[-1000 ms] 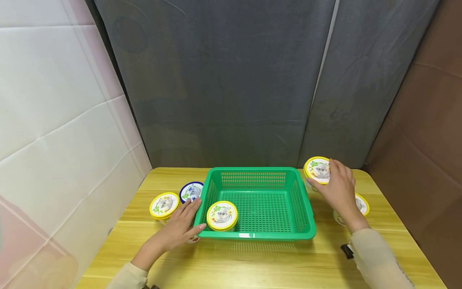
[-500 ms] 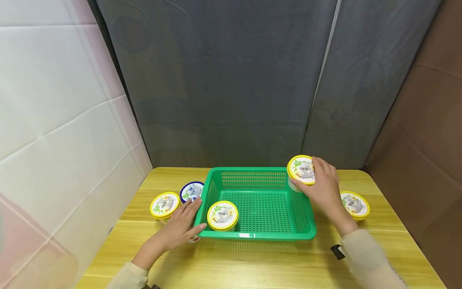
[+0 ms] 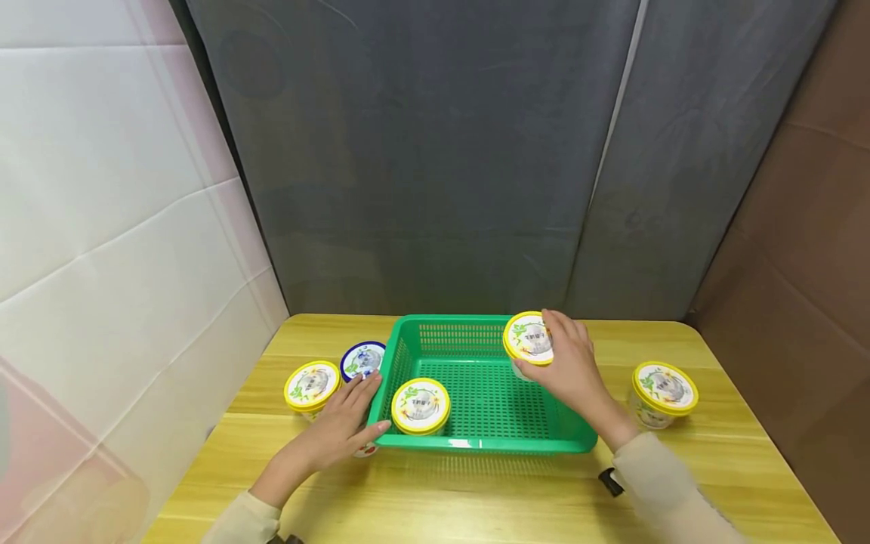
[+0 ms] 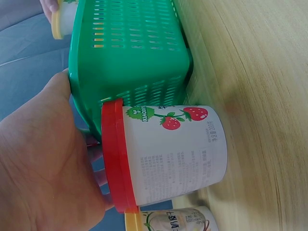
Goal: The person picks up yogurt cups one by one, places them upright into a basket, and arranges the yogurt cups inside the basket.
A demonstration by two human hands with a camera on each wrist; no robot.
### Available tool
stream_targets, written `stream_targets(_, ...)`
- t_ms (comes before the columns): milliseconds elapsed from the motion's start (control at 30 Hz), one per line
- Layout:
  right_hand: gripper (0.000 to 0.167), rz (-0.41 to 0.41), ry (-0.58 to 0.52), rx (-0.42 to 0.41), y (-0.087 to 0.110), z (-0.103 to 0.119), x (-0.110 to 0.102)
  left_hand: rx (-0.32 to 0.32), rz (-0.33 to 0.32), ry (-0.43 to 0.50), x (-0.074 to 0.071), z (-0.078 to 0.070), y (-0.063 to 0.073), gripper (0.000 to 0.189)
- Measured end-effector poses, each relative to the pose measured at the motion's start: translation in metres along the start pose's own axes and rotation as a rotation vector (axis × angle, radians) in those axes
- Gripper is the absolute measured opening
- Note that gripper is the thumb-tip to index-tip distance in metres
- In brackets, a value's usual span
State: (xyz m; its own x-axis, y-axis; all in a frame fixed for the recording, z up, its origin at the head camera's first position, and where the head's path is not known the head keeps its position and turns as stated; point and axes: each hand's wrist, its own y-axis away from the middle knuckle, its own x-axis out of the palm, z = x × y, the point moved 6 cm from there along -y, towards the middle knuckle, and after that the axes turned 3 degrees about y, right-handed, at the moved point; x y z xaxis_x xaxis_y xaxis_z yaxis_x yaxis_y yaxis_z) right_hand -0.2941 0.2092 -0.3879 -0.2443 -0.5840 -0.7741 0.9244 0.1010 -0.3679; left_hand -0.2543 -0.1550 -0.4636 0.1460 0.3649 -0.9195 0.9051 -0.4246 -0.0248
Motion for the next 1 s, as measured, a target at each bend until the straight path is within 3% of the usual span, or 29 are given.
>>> stream_targets(233, 0.087, 0.049, -0.010, -0.052, 0.002, 0.015, 0.020, -0.002, -0.001, 0.004, 0.001, 0.001, 0.000, 0.083)
stream_targets(1000, 0.094, 0.212, 0.037, -0.133, 0.022, 0.034, 0.070, 0.012, -0.034, 0.010, -0.002, -0.004, 0.000, 0.081)
